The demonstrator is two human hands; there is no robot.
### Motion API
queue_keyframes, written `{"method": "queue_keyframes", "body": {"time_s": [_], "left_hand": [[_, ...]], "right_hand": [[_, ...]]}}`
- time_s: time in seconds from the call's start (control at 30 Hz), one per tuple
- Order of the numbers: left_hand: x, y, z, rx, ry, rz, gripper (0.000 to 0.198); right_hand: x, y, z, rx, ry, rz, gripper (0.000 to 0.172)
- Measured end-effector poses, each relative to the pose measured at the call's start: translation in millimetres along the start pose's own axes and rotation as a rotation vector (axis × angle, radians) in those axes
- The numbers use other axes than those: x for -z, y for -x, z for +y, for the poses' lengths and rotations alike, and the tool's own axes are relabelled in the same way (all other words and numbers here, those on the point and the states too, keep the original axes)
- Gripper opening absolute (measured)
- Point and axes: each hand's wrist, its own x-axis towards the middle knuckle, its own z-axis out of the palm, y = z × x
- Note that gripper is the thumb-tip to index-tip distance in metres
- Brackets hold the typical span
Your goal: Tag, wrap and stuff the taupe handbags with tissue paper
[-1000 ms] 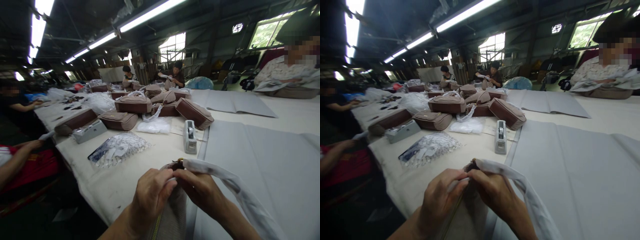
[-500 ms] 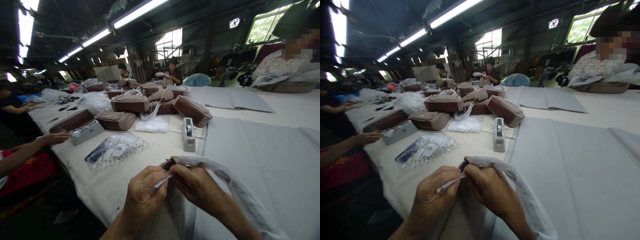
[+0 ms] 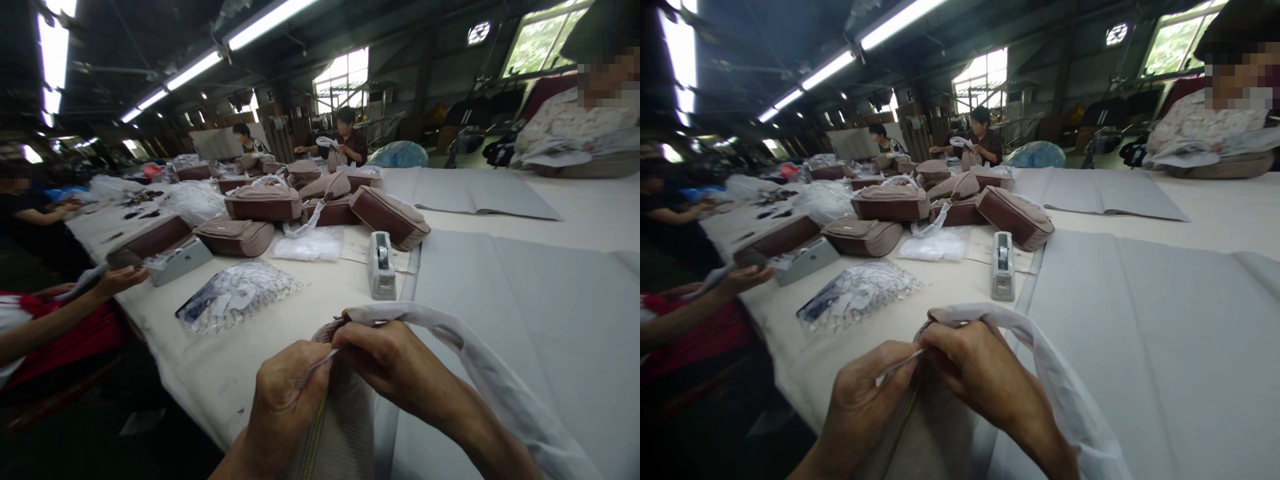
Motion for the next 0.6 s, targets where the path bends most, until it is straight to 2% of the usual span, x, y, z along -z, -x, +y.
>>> {"method": "queue_keyframes", "body": {"time_s": [0.13,0.4,0.5,0.6], "left_hand": [[-1.5,2,1,0.072,0.037,0.011,0.021],[-5.6,10,-4,0.065,0.096,0.116,0.021],[-6.9,9,-6,-0.011,0.088,0.108,0.021],[-5.8,7,-6,-0.135,0.049,0.068,0.026]], "right_hand": [[0,-1,-1,0.035,0.07,0.009,0.014],[-14,-1,3,0.145,0.208,0.089,0.017],[-14,1,6,0.2,0.225,0.141,0.019],[-9,3,2,0.131,0.06,0.162,0.031]]}}
